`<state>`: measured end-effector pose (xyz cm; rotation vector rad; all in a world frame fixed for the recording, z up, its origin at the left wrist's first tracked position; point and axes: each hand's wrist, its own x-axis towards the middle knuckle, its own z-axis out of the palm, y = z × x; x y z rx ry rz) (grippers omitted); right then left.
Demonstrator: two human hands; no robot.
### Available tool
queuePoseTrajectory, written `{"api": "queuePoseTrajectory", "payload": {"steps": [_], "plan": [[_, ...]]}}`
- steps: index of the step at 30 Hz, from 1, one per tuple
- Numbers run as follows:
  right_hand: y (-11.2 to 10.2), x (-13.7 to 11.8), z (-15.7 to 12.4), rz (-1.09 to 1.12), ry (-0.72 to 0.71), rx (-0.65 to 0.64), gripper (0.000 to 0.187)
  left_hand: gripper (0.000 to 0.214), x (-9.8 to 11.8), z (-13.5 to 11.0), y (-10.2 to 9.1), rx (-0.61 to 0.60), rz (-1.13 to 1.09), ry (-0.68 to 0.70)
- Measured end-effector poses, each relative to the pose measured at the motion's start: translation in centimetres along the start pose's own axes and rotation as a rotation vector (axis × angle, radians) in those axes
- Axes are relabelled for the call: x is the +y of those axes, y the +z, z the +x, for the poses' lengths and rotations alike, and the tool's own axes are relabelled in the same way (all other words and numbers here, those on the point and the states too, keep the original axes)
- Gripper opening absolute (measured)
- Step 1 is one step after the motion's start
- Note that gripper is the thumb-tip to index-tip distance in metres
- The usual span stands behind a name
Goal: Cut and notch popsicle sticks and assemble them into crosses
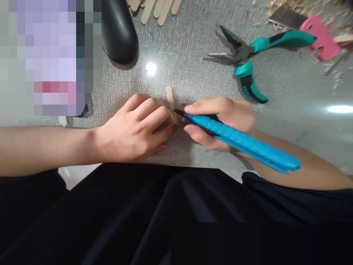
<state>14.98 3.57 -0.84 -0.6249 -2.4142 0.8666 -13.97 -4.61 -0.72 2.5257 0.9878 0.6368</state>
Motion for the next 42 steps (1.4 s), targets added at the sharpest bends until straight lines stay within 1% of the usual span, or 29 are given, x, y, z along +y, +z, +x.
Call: {"api": "queuePoseTrajectory", "payload": {"steps": [2,4,6,8,10,11,13,15,17,19,21,24,26,28,31,33,36,39,42], "plan": [[0.2,0.2,-0.1,0.068,0.013,0.050,0.024,0.028,0.2,-0.1,0.1,0.029,-0.004,-0.031],[0.4,0.4,-0.3,0.144,0.011,0.121,0.021,0.026,0.2,-0.1,0.0,0.033,0.058,-0.057],[0.7,0.8,-0.3,0.186,-0.054,0.166,0.019,0.034,0.1,0.1,-0.1,0.020,0.161,-0.105],[0.7,1.0,-0.3,0.165,-0.173,0.149,0.016,0.046,-0.1,0.3,-0.1,0.003,0.227,-0.158],[0.6,1.0,-0.3,0.080,-0.290,0.078,0.015,0.053,-0.3,0.5,0.1,-0.036,0.219,-0.200],[0.6,1.0,-0.3,0.027,-0.323,0.039,0.015,0.053,-0.4,0.5,0.2,-0.055,0.205,-0.213],[0.5,0.9,-0.4,-0.058,-0.354,-0.019,0.016,0.044,-0.5,0.4,0.5,-0.069,0.205,-0.218],[0.5,0.8,-0.5,-0.091,-0.356,-0.048,0.016,0.030,-0.6,0.4,0.6,-0.044,0.265,-0.196],[0.5,0.9,-0.5,-0.091,-0.351,-0.062,0.016,0.018,-0.6,0.4,0.8,0.021,0.360,-0.161],[0.4,1.0,-0.5,-0.072,-0.363,-0.089,0.021,0.017,-0.6,0.6,0.7,0.092,0.439,-0.119],[0.0,1.1,-0.6,-0.045,-0.386,-0.115,0.026,0.020,-0.6,0.8,0.5,0.116,0.441,-0.078],[-0.8,1.2,-0.8,-0.020,-0.398,-0.146,0.024,0.020,-0.6,1.1,-0.1,0.079,0.296,-0.075],[-1.1,1.3,-1.0,-0.043,-0.392,-0.193,0.017,0.017,-0.5,1.1,-0.6,0.061,0.182,-0.121],[-1.3,1.3,-1.2,-0.071,-0.386,-0.230,0.011,0.018,-0.5,1.1,-0.9,0.019,0.122,-0.178],[-1.0,1.4,-1.2,-0.045,-0.394,-0.180,0.013,0.029,-0.6,1.2,-1.4,-0.102,0.109,-0.226],[-0.8,1.5,-1.0,-0.027,-0.408,-0.130,0.018,0.032,-0.7,1.2,-1.4,-0.145,0.087,-0.231],[-0.5,1.5,-0.8,-0.051,-0.413,-0.141,0.021,0.031,-0.8,1.2,-1.1,-0.105,0.086,-0.212],[-0.2,1.5,-0.9,-0.089,-0.392,-0.171,0.026,0.030,-0.7,1.2,-0.7,-0.039,0.150,-0.188],[0.5,1.5,-1.3,-0.118,-0.369,-0.119,0.031,0.030,-0.6,1.3,-0.5,-0.033,0.172,-0.194]]}}
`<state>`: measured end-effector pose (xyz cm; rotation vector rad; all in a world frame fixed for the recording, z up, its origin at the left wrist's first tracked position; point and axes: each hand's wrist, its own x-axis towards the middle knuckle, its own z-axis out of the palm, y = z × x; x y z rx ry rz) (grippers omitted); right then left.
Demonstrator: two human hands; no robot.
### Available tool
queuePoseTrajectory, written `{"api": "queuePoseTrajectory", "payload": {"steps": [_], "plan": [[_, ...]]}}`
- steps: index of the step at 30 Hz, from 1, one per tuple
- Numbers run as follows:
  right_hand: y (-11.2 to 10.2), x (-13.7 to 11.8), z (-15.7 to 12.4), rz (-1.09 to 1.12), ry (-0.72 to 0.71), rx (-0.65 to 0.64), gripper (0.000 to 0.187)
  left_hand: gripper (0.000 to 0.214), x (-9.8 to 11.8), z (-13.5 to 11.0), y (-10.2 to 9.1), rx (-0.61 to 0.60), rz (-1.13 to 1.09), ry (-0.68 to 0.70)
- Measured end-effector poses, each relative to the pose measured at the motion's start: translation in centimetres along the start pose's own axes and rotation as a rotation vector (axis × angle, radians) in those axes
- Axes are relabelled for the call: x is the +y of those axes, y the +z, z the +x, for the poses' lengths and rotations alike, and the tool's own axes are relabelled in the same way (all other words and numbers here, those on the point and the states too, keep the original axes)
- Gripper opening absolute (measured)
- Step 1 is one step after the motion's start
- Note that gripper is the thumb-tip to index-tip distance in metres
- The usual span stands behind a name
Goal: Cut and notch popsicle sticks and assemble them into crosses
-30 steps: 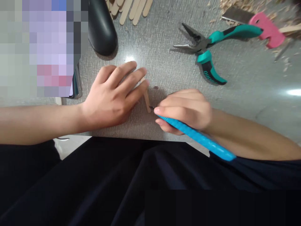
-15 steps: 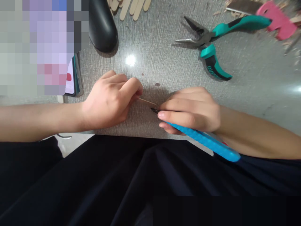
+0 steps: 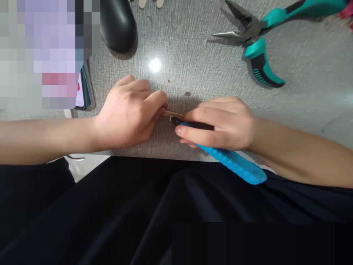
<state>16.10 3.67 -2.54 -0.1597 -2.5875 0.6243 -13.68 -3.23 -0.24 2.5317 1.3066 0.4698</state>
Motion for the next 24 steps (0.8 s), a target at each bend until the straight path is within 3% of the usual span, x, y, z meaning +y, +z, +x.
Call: {"api": "queuePoseTrajectory", "payload": {"steps": [6,14,18,24], "plan": [[1.09,-0.35,-0.42,0.024,0.036,0.047,0.036,0.031,-0.07,-0.03,-0.05,-0.024,0.032,0.020],[0.78,-0.59,0.06,0.012,0.045,0.047,0.034,0.026,-0.28,0.15,-0.04,0.043,0.038,0.080],[0.78,-0.58,-0.05,-0.003,0.056,0.025,0.035,0.029,-0.33,0.14,0.04,0.013,0.033,0.059],[0.76,-0.61,0.19,0.070,0.161,-0.142,0.026,0.029,-0.01,0.09,-0.13,-0.034,0.049,0.021]]}}
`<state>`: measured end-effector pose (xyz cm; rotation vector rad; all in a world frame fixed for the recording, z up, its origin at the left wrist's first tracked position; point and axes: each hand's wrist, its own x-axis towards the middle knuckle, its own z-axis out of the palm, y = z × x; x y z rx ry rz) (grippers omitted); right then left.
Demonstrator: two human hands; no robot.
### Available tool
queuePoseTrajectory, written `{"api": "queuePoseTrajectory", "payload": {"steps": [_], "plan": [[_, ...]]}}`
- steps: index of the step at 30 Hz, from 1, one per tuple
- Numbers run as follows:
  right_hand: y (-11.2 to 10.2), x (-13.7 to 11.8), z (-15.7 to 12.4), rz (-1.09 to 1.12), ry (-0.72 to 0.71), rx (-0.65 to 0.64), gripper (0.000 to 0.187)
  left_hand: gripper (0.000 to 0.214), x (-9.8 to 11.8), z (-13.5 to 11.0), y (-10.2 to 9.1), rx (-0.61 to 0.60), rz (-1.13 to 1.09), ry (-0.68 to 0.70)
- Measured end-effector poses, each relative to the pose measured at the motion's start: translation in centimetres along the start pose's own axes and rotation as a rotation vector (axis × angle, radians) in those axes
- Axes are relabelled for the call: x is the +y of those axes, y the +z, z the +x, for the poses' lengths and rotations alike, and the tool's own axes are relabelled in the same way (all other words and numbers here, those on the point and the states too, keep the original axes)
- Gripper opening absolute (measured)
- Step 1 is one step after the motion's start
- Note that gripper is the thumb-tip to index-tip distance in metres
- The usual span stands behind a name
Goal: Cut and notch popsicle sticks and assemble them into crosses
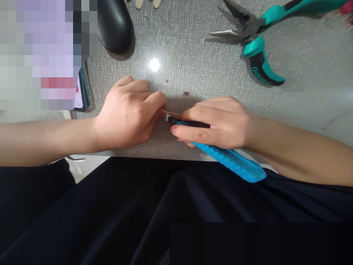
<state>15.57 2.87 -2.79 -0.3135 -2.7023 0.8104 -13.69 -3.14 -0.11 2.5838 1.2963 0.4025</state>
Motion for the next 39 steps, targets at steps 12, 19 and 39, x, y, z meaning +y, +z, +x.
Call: {"api": "queuePoseTrajectory", "payload": {"steps": [12,19,39], "plan": [[-0.3,-0.5,0.7,0.180,0.040,0.112,0.024,0.027,0.2,0.1,0.2,0.064,0.022,0.012],[-0.4,-0.9,0.9,0.230,0.211,-0.009,0.055,0.030,-0.3,0.0,0.2,0.052,-0.012,0.023],[-3.3,-1.0,2.4,0.401,0.192,-0.296,0.049,0.027,-0.7,-0.2,0.4,-0.144,-0.130,-0.100]]}}
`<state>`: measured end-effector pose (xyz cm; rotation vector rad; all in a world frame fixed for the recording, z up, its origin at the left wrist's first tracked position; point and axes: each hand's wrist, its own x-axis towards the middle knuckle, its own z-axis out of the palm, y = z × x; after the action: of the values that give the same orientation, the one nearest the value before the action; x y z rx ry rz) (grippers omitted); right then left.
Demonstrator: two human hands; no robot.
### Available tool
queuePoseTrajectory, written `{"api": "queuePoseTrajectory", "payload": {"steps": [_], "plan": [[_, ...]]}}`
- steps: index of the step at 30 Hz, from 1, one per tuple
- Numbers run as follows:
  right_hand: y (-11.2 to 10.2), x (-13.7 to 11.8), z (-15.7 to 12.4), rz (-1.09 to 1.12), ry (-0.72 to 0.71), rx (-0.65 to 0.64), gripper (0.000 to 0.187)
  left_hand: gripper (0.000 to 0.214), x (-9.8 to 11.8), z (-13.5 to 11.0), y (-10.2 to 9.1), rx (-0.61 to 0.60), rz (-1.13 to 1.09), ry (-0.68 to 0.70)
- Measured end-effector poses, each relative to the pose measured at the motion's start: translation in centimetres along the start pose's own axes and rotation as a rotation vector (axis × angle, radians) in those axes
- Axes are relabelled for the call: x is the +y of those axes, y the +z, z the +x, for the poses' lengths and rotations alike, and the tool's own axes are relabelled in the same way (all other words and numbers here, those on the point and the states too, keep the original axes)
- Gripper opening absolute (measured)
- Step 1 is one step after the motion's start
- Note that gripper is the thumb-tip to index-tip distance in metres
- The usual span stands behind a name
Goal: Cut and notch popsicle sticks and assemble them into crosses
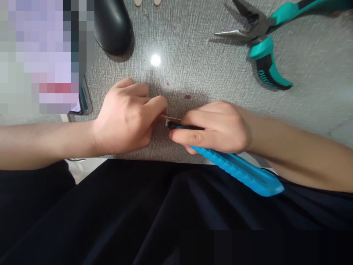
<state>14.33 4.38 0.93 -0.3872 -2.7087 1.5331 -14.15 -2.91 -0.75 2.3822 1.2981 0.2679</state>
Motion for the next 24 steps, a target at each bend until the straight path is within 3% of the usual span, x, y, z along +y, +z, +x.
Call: {"api": "queuePoseTrajectory", "payload": {"steps": [5,8,14,21,24], "plan": [[-0.13,-0.35,-0.09,0.148,0.175,0.000,0.057,0.030,-0.13,0.16,0.03,0.123,-0.011,0.086],[-0.10,-0.66,-0.04,0.198,0.253,0.009,0.059,0.030,-0.09,0.18,0.02,0.129,-0.035,0.085],[0.00,-0.66,-0.15,0.210,0.291,-0.003,0.060,0.034,-0.04,0.09,0.02,0.078,-0.104,0.025],[-0.13,-0.77,-0.21,0.224,0.298,-0.009,0.056,0.033,-0.21,0.30,0.04,0.201,-0.029,0.140],[-0.23,-0.97,-0.14,0.235,0.324,-0.012,0.057,0.036,0.00,0.34,-0.06,0.163,-0.033,0.078]]}}
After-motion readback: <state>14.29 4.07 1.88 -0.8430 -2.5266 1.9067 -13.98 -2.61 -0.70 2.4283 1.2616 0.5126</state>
